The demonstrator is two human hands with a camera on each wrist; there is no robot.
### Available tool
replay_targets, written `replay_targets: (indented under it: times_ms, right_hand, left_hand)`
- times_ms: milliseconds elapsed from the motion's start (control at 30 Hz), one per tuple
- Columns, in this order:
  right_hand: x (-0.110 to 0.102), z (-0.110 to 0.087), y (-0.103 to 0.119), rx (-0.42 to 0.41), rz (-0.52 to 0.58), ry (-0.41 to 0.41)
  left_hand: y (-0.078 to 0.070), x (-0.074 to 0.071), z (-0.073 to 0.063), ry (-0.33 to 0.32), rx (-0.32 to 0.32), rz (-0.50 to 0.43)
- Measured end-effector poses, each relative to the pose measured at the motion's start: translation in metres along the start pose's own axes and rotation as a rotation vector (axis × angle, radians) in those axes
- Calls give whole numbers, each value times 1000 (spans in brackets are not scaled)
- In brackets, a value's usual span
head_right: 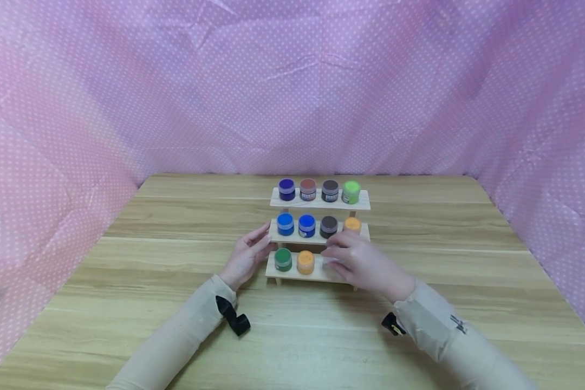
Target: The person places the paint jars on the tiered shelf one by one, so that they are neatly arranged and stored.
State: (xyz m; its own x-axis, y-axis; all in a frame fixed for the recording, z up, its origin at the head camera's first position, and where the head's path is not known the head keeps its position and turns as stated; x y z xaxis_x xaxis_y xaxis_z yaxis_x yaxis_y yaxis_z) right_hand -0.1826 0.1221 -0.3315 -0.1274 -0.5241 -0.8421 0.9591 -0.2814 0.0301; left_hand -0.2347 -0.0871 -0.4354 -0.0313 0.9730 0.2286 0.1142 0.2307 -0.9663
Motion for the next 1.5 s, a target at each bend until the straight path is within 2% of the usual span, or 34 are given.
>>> replay_targets:
  times_ms: [133,367,633,867,1300,1500]
  right_hand:
    - [4,1,0,-9,-13,15]
    - [11,1,-2,24,-13,66]
    - [16,0,-2,38,7,77]
    - [19,1,-4,93,16,123]
    - [20,-1,-3,112,-5,119]
    - [19,0,-3,120,-21,119]
  left_hand:
    - [-1,0,-1,1,-2,-7]
    - [-2,1,-1,-5,-1,-10]
    - [-2,1,-2,-7,-2,-19]
    - [-1,1,-1,-5,-6,-36]
    - [0,1,-1,-3,-4,4]
    - [-1,1,-1,-10,-6,-15]
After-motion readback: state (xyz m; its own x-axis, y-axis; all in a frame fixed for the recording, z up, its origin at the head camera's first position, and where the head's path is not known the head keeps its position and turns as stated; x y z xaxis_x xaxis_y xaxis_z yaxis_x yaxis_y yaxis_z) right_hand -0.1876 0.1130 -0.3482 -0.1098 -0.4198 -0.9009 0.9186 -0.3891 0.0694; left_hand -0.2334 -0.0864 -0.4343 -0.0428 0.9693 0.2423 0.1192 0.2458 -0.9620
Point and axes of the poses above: each hand's wrist, its own z-axis towards the middle knuckle, its own x-axis out of the palm, y = z × x, the point moved 8 cm from there along z, towards the middle knuckle, and after that the axes turned 5 degrees about -x, right-handed, at the moved point
